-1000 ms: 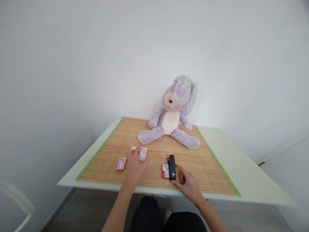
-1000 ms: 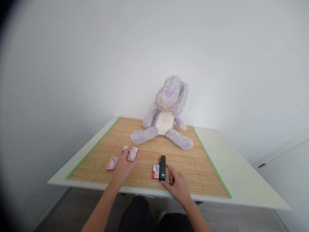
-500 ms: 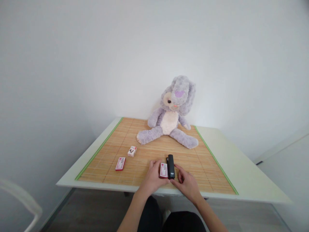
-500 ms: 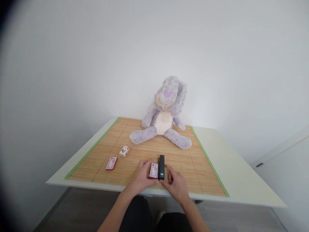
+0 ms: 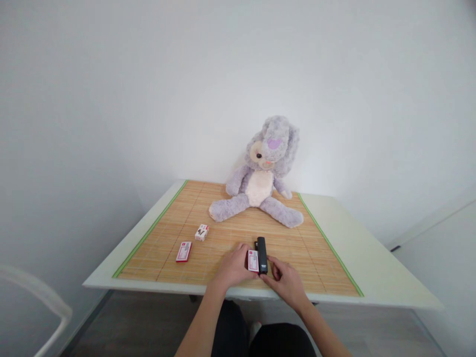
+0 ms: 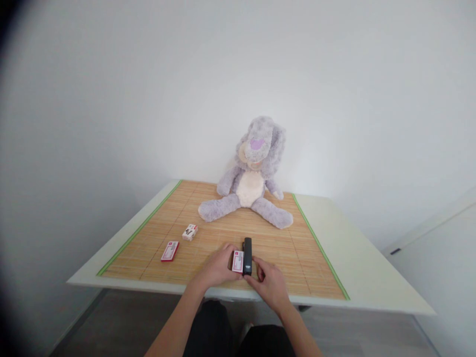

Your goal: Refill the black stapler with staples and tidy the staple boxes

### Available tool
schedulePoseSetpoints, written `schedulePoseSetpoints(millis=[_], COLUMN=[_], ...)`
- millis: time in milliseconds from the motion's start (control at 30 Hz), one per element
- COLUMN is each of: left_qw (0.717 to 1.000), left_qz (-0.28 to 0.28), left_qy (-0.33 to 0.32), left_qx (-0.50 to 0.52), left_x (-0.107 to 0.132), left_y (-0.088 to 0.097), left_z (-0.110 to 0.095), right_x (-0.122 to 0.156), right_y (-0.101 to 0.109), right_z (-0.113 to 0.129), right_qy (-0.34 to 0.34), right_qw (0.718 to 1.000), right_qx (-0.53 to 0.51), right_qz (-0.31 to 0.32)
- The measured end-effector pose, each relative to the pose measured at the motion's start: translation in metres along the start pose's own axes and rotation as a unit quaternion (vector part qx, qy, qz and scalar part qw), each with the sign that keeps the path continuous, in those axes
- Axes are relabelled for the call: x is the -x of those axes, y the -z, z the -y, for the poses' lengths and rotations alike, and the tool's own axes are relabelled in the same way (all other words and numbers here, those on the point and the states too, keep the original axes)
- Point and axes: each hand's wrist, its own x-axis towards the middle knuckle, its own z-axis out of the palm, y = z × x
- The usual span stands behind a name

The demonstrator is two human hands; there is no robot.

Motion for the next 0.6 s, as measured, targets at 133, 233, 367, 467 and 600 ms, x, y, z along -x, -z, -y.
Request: schedulePoseSetpoints(millis=[133, 233, 367, 467, 600], left_qw=[1.000, 0.999, 0.995, 0.979, 0.959], left_qz=[0.004, -0.008, -0.089, -0.145, -0.140], left_qy=[-0.006, -0.023, 0.000, 0.044, 0.132], left_qx=[0.004, 0.023, -0.040, -0.139, -0.206], left_x=[0.003, 0.013, 0.034, 0.053, 0.078], left_y=[-0.002, 0.005, 0.043, 0.088, 0.136], left_z=[-0.003, 0.000, 0.031, 0.080, 0.149], right_x=[0.000, 0.001, 0.001, 0.000, 0.001], right_y=[0.000, 0.001, 0.001, 0.001, 0.001], right_z=[0.001, 0.001, 0.003, 0.002, 0.002], right_qy=[0.000, -0.007, -0.023, -0.028, -0.020], right_qw=[1.000, 1.000, 1.000, 1.000, 1.000], right_qx=[-0.004, -0.002, -0.002, -0.005, -0.008], right_qz=[-0.003, -0.001, 0.001, 0.007, 0.006])
